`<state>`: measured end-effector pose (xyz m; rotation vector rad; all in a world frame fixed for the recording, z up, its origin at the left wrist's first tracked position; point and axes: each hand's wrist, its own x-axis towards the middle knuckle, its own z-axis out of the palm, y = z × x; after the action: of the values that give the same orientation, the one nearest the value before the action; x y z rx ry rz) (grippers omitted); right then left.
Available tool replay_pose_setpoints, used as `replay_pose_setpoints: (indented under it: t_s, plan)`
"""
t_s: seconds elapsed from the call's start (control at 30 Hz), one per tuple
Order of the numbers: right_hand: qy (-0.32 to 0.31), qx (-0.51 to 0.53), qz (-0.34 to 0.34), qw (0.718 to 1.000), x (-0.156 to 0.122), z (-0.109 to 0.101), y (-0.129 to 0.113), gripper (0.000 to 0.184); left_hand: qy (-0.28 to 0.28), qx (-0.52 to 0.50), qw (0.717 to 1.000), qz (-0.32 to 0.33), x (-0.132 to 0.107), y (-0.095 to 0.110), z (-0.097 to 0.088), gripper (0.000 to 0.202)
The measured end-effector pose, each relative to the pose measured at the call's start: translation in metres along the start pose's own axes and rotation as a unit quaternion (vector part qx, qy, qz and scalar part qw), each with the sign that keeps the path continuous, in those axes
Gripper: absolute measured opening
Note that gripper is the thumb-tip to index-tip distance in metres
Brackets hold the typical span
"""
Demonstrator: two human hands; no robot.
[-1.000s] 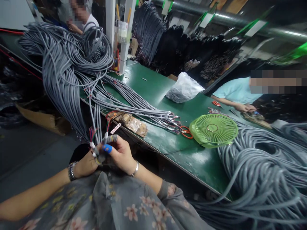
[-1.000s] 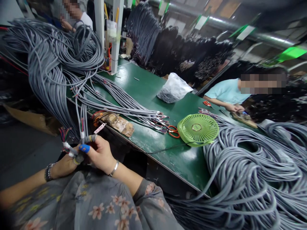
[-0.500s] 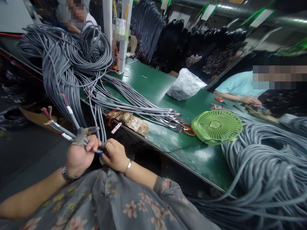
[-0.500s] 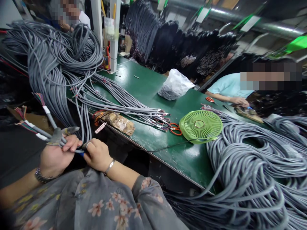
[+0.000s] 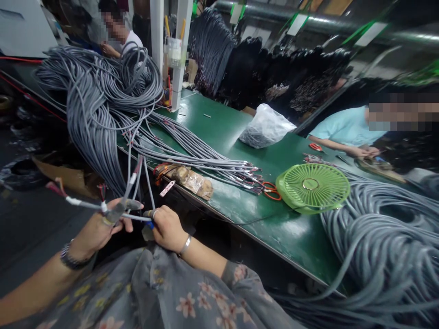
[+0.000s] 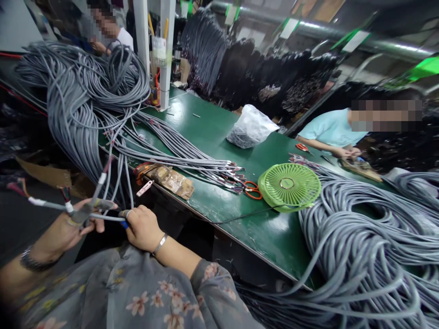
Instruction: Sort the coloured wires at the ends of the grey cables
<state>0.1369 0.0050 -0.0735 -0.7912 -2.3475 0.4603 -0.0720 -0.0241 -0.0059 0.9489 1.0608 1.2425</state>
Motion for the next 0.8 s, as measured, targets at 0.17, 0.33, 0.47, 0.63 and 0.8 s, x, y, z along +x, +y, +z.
replay_pose_setpoints:
  t_s: [0.17,0.33,0.47,0.63,0.8]
  plan:
    - [0.025,0.044,0.052,0.997,-0.008,0.007,0.008,0.018,0.020,-0.012,0.999,-0.030,0.001,0.004,-0.027,0.017]
    - [0.051,0.088,0.105,0.989,-0.015,0.019,0.016,0.018,0.109,-0.159,0.979,-0.069,0.000,0.007,-0.029,0.059]
    - [0.017,0.086,0.088,0.992,-0.016,0.026,0.022,0.016,0.094,-0.164,0.982,-0.019,0.003,0.008,-0.012,0.025]
    - [-0.039,0.026,0.072,0.996,-0.012,0.034,0.027,0.007,0.014,-0.109,0.993,0.046,0.011,0.017,0.018,0.040]
    - [-0.105,-0.005,0.081,0.991,-0.004,0.035,0.026,0.022,0.037,-0.016,0.996,0.081,0.013,0.020,0.033,0.025]
